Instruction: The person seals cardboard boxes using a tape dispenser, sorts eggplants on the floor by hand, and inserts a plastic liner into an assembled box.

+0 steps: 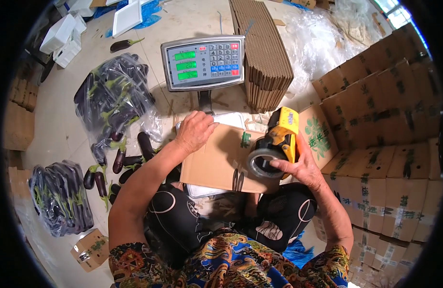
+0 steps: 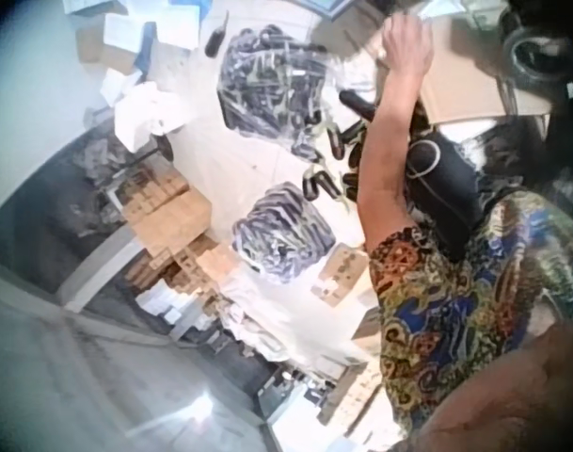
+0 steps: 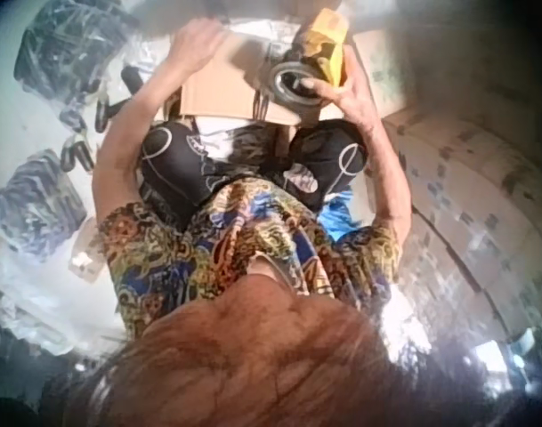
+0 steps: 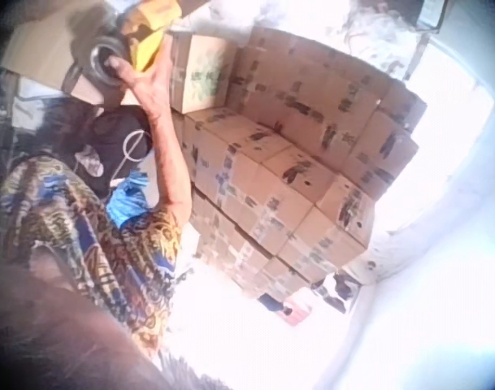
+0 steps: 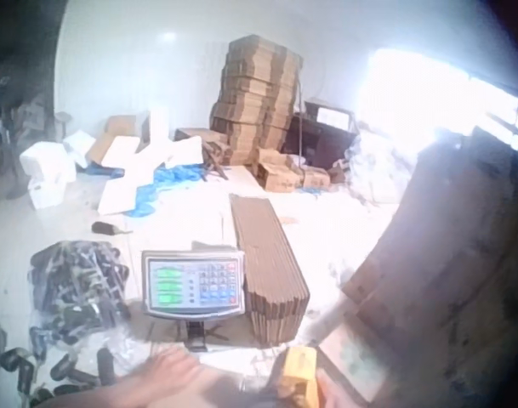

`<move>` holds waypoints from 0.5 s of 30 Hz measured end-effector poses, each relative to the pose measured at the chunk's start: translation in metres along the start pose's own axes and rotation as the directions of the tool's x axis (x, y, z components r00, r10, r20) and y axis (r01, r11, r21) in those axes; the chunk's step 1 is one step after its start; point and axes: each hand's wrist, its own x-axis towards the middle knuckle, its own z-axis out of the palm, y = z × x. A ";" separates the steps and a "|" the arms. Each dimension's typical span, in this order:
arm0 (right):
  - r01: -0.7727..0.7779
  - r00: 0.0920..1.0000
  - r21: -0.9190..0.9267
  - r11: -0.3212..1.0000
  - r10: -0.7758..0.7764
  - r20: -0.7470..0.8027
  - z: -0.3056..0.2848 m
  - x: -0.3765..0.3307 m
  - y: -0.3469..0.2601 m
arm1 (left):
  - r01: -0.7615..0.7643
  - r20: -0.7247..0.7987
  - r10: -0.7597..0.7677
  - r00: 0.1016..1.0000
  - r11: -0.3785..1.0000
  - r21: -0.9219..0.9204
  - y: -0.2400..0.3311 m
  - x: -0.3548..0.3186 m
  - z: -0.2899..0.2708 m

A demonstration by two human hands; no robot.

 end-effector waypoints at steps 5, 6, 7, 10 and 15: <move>-0.057 0.998 0.053 0.997 0.057 -0.004 -0.007 0.009 -0.005 | 0.112 -0.109 -0.124 0.986 0.988 -0.105 -0.004 -0.004 0.012; -0.066 0.998 0.017 0.998 0.066 -0.016 -0.007 0.009 -0.003 | 0.098 -0.100 -0.106 0.989 0.992 -0.085 -0.005 -0.003 0.014; -0.034 0.999 0.014 0.999 0.034 -0.018 -0.004 0.008 0.000 | 0.097 -0.109 -0.107 0.988 0.991 -0.093 -0.003 -0.004 0.015; -0.079 0.997 -0.026 0.997 0.078 -0.012 0.005 0.008 -0.001 | 0.166 -0.049 -0.174 0.984 0.976 -0.141 -0.002 -0.008 0.008; -0.009 0.999 -0.155 0.988 0.014 0.033 0.018 0.011 0.003 | 0.103 -0.092 -0.114 0.989 0.987 -0.120 -0.021 -0.007 0.017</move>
